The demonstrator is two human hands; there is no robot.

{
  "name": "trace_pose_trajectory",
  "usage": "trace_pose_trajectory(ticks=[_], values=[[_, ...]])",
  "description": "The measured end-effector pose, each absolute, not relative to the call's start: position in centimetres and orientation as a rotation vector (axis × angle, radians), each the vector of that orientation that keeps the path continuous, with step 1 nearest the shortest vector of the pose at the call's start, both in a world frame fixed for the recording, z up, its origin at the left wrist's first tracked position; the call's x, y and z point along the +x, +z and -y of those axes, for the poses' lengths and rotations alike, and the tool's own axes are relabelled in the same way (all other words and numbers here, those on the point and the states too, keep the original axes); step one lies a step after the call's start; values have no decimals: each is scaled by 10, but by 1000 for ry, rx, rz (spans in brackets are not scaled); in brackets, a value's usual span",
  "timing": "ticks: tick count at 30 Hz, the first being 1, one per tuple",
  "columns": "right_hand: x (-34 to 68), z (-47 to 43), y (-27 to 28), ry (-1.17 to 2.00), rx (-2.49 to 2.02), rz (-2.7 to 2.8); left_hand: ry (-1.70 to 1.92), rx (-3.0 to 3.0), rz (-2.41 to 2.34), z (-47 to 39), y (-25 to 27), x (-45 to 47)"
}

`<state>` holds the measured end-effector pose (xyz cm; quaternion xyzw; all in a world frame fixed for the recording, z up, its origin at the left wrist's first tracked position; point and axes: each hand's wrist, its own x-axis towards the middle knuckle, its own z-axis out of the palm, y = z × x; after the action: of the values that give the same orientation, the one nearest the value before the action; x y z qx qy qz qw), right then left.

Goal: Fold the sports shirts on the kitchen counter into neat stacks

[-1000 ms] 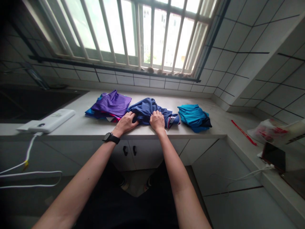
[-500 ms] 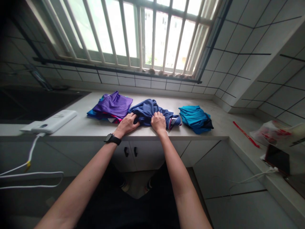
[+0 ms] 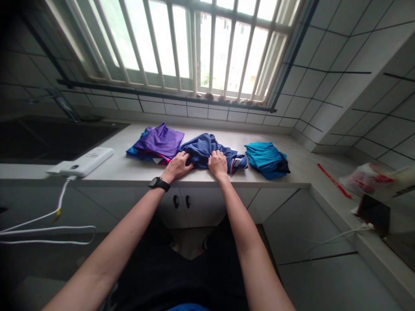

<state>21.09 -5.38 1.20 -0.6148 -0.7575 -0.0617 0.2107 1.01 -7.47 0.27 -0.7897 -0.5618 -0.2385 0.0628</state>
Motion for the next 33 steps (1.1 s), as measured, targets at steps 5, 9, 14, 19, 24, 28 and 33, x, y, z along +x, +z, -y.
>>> trace_pose_trajectory(ticks=[5, 9, 14, 19, 24, 28, 33], values=[[209, 56, 11, -166, -1719, 2119, -711, -2376, 1703, 75, 3, 11], [208, 65, 17, -110, -1753, 2150, -712, -2372, 1708, 75, 3, 11], [232, 72, 49, -31, -1942, 2077, -709, -2360, 1722, 74, 4, 12], [264, 71, 67, 236, -2321, 2018, -789, -2413, 1711, 76, 6, 10], [277, 54, 99, 41, -1992, 2193, -999, -2566, 1592, 82, 7, 6], [283, 34, 169, -355, -1525, 2148, -1087, -2371, 1604, 79, 5, 5], [271, 29, 239, -602, -1170, 1890, -1030, -2299, 1684, 75, 3, 6]])
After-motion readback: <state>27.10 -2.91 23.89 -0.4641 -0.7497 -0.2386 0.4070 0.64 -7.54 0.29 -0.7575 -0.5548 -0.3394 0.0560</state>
